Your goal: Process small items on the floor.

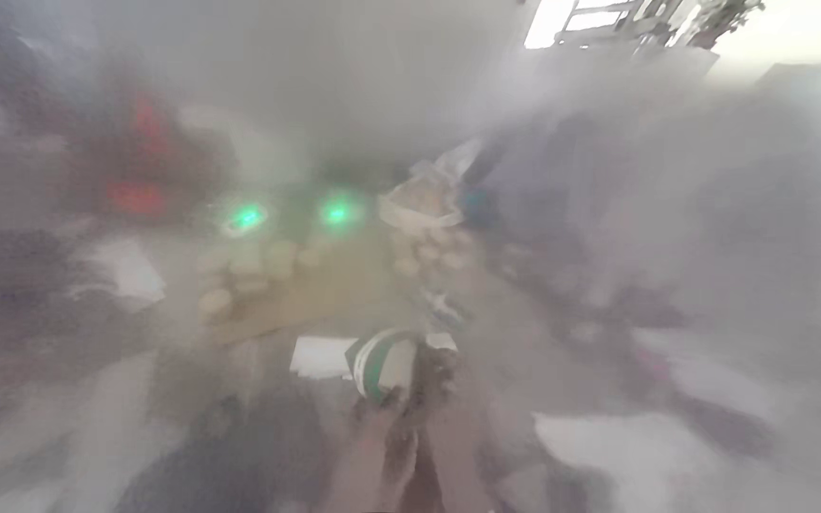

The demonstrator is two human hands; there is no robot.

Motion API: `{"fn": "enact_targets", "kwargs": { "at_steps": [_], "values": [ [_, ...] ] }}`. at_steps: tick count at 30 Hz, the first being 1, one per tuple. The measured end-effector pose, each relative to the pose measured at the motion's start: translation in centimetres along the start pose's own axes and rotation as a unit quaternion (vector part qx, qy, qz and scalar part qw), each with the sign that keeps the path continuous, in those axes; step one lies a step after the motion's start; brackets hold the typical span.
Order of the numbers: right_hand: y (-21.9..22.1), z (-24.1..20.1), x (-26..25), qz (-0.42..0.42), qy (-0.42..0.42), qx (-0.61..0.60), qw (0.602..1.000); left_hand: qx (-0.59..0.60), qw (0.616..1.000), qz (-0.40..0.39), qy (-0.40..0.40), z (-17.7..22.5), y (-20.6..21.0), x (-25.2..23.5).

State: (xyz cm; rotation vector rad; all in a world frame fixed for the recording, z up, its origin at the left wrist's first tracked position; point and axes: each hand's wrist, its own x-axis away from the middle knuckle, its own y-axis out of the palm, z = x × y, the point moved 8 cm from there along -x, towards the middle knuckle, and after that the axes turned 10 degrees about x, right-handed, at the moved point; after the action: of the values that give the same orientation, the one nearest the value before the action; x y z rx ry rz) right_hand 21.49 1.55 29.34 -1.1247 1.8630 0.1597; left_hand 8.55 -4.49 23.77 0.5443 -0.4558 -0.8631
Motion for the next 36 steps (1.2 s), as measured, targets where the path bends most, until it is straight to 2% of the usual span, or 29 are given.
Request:
{"fn": "enact_targets", "kwargs": {
  "at_steps": [3, 5, 6, 8, 10, 12, 15, 18, 19, 21, 23, 24, 26, 28, 30, 32, 34, 36],
  "values": [
    [0.6, -3.0, 1.5, -0.045, -0.132, 0.156, 0.978, -0.014, 1.0, -0.01, -0.018, -0.1, -1.0, -1.0],
    [1.5, -3.6, 2.1, -0.109, -0.155, 0.19, 0.963, -0.027, 0.999, -0.012, -0.024, -0.3, -1.9, -1.8],
    [1.8, -3.1, 1.7, -0.148, -0.133, 0.177, 0.964, -0.035, 0.999, -0.015, -0.028, -0.3, -2.2, -2.0],
    [2.1, -0.5, 0.1, -0.213, -0.035, 0.117, 0.969, -0.05, 0.997, -0.042, -0.052, -0.7, -2.4, -2.0],
    [2.3, 1.7, -0.8, -0.194, 0.002, 0.042, 0.98, -0.064, 0.993, -0.071, -0.076, -0.9, -2.2, -1.5],
    [1.7, 0.8, -1.1, -0.168, -0.052, 0.014, 0.984, -0.063, 0.99, -0.092, -0.081, -0.6, -1.9, -1.3],
    [0.5, -3.1, 0.5, -0.115, -0.216, 0.115, 0.963, -0.072, 0.987, -0.113, -0.089, -0.1, -2.1, -1.7],
    [1.2, -5.0, 2.4, -0.192, -0.276, 0.215, 0.917, -0.11, 0.979, -0.133, -0.111, 0.5, -2.6, -2.3],
    [1.4, -4.6, 2.2, -0.237, -0.255, 0.207, 0.914, -0.114, 0.975, -0.144, -0.121, 0.5, -2.9, -2.5],
    [1.6, -2.4, 0.3, -0.316, -0.145, 0.123, 0.93, -0.108, 0.965, -0.19, -0.147, -0.1, -3.1, -2.8],
    [1.6, -0.8, -1.3, -0.31, -0.106, 0.024, 0.945, -0.121, 0.944, -0.239, -0.191, -0.3, -2.9, -2.5],
    [1.4, -0.9, -1.6, -0.299, -0.123, -0.01, 0.946, -0.127, 0.934, -0.263, -0.207, -0.1, -2.6, -2.4],
    [0.5, -2.5, -1.1, -0.253, -0.22, -0.005, 0.942, -0.149, 0.916, -0.292, -0.229, 0.6, -2.2, -2.5],
    [-0.7, -4.7, 1.0, -0.202, -0.334, 0.09, 0.916, -0.167, 0.905, -0.306, -0.243, 1.1, -2.3, -2.7],
    [-0.9, -6.0, 3.4, -0.199, -0.396, 0.196, 0.875, -0.181, 0.897, -0.318, -0.248, 1.0, -2.9, -3.1],
    [-0.7, -5.8, 4.2, -0.251, -0.372, 0.2, 0.871, -0.185, 0.893, -0.33, -0.243, 0.8, -3.4, -3.6],
    [-0.7, -4.8, 2.2, -0.323, -0.273, 0.122, 0.898, -0.182, 0.877, -0.363, -0.257, 0.6, -3.1, -3.4],
    [-0.7, -4.5, 0.1, -0.36, -0.191, 0.042, 0.912, -0.212, 0.841, -0.398, -0.297, 0.5, -2.4, -2.6]
  ]
}}
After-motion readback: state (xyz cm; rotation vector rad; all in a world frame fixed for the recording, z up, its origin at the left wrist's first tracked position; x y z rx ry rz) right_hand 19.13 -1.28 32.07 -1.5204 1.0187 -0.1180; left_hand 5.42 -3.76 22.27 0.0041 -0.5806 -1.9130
